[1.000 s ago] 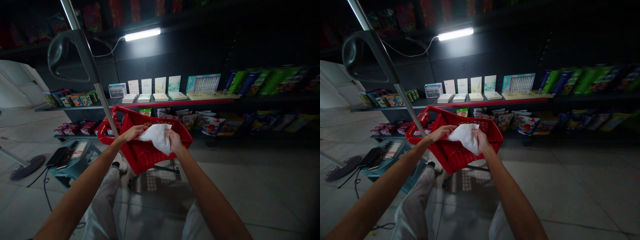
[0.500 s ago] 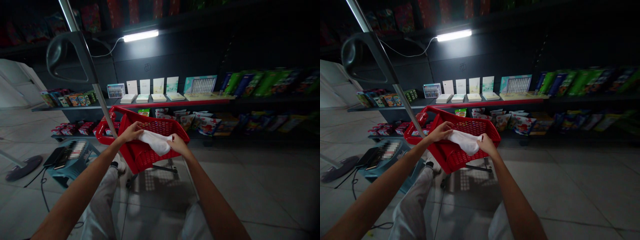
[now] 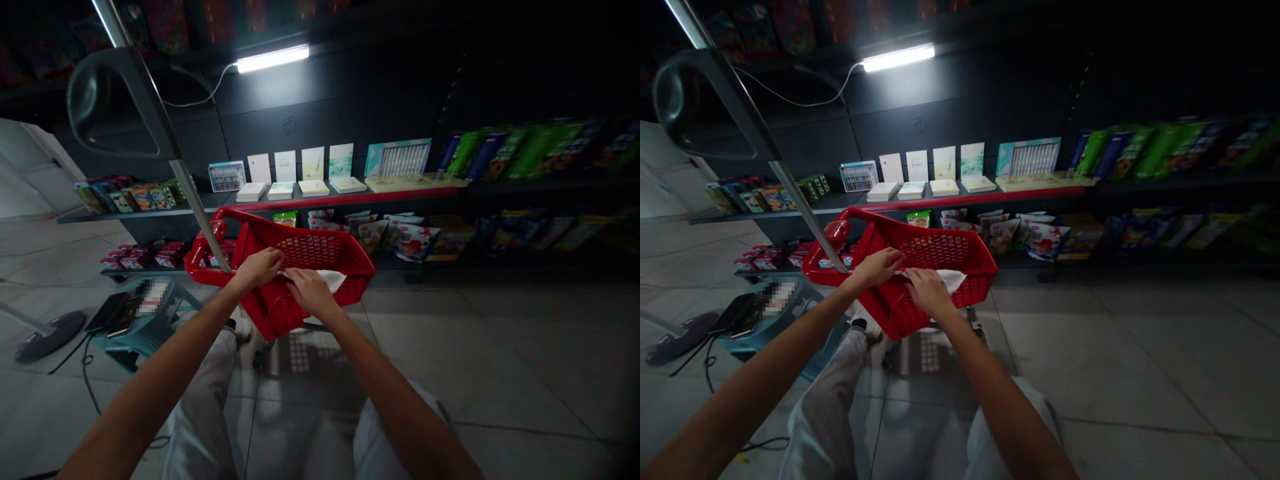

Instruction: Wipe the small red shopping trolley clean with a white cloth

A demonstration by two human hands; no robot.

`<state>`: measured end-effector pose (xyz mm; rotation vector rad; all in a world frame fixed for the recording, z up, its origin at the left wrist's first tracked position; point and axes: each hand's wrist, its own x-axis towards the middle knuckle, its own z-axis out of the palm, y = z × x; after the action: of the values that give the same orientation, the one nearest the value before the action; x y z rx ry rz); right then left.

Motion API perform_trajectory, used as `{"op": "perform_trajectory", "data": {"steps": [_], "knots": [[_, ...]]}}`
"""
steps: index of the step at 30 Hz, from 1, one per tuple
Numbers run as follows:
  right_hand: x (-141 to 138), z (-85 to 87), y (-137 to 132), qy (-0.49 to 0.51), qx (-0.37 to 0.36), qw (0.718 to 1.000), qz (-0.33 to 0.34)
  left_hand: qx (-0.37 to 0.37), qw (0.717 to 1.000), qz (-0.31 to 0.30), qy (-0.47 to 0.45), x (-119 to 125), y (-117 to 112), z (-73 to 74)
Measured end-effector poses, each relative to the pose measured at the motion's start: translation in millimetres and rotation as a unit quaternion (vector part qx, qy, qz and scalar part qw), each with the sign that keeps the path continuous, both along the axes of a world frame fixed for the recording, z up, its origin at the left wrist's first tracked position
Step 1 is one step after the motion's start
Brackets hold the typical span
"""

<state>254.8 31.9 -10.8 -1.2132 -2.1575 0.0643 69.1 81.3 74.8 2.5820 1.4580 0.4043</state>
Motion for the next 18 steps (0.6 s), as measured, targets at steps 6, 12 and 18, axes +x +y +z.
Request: {"op": "perform_trajectory", "data": {"steps": [6,12,18], "knots": [[16.9,-17.7,14.9,-0.017,0.001,1.000,0.018,0.066,0.987,0.054,0.134,-3.2,-9.2,-4.2],[89.4,-36.3,13.3,-0.031,-0.017,0.998,-0.054,0.064,0.973,0.109,0.194,3.8,-9.4,-8.2],[168.0,-60.0,12.9,0.072,-0.056,0.985,-0.148,0.098,0.972,0.119,0.175,5.8,-12.8,-10.8]]}}
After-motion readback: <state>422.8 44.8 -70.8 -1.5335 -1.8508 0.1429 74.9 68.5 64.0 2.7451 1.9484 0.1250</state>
